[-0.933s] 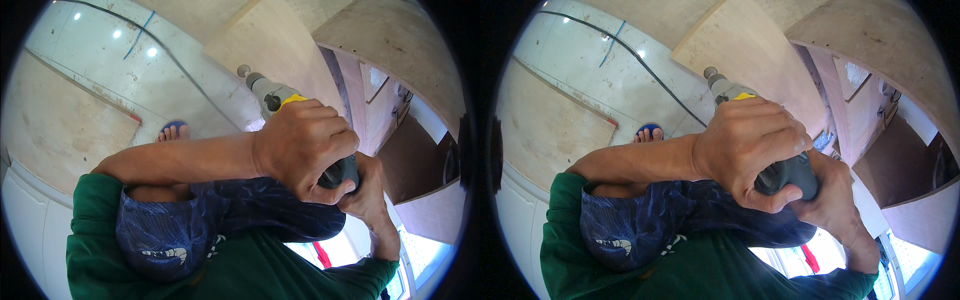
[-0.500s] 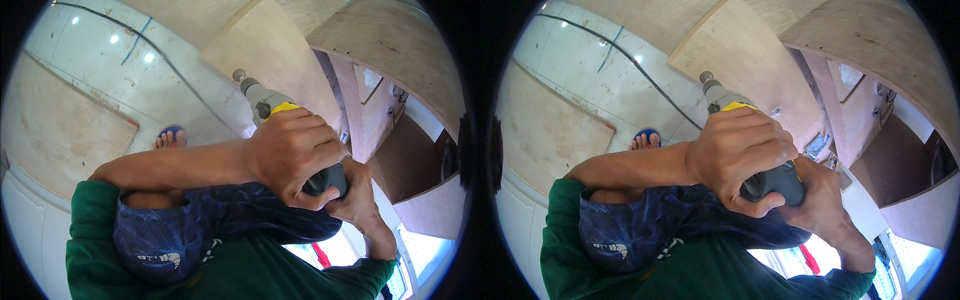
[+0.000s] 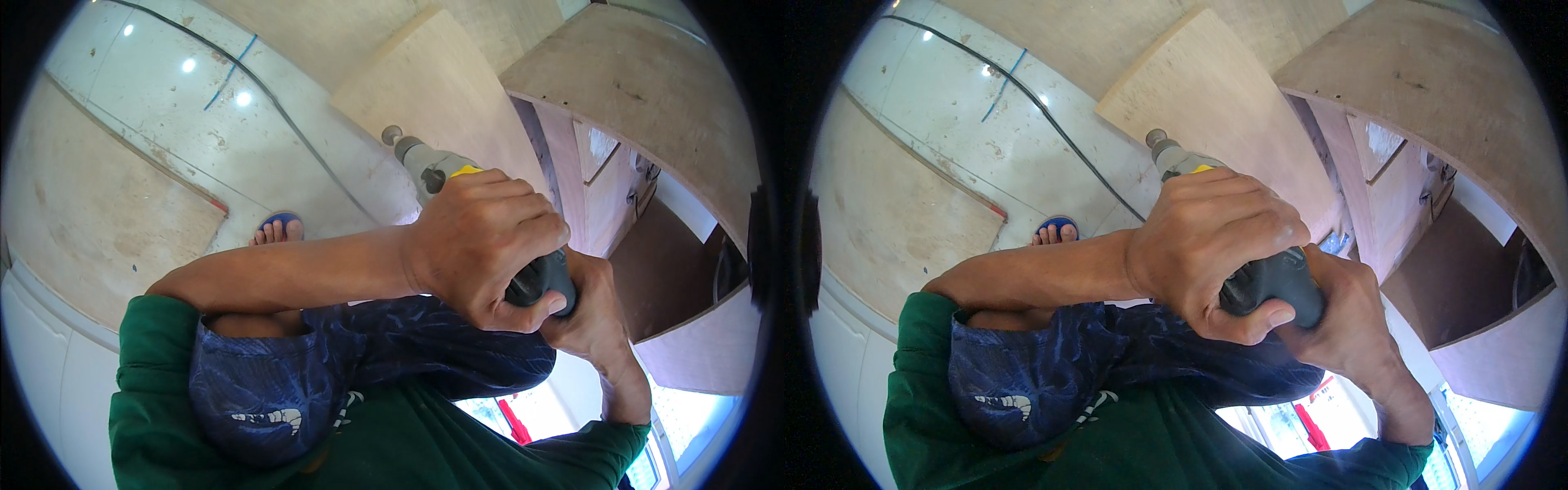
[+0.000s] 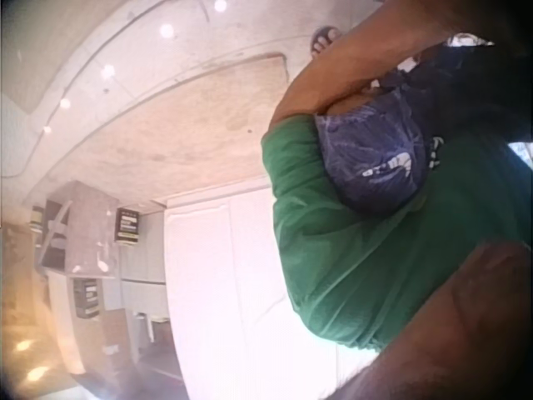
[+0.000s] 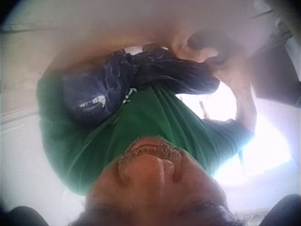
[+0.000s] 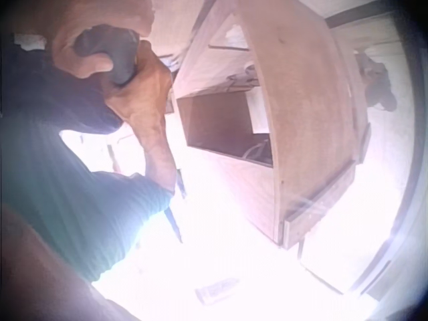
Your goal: The person uses a power drill to make holes in a wooden board. They then place metal hinges into the drilled holes and secure them with screws using a screwdriver.
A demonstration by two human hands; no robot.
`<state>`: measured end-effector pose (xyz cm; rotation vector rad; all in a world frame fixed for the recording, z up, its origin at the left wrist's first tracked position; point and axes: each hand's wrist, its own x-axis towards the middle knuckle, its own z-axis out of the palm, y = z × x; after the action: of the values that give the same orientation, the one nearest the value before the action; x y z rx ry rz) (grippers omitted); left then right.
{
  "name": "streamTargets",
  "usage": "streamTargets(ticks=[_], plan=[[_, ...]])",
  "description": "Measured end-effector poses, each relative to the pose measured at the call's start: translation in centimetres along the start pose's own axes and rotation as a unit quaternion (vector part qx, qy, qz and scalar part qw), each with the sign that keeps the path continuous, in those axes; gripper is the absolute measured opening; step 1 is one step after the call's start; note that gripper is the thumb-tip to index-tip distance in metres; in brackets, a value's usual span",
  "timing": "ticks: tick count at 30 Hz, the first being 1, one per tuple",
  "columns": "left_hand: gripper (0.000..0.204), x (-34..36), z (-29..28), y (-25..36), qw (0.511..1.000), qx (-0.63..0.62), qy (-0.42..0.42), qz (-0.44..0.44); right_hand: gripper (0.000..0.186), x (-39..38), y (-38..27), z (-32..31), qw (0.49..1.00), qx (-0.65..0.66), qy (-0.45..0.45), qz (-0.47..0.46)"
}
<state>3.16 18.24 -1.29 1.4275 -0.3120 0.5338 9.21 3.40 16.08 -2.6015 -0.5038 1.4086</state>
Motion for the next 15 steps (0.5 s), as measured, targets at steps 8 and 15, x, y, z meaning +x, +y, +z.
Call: streamTargets(ticks=[8, 15], plan=[[0.052, 1.1, 0.8, -0.3, 1.000, 0.006, -0.006, -0.011, 0.034, 0.7, 1.3, -1.1, 1.000, 0.008, 0.007, -0.023], [0.053, 0.9, 1.6, -0.4, 1.000, -0.006, -0.018, -0.017, 0.036, 0.3, 2.8, -0.8, 1.000, 0.021, 0.001, -0.016]])
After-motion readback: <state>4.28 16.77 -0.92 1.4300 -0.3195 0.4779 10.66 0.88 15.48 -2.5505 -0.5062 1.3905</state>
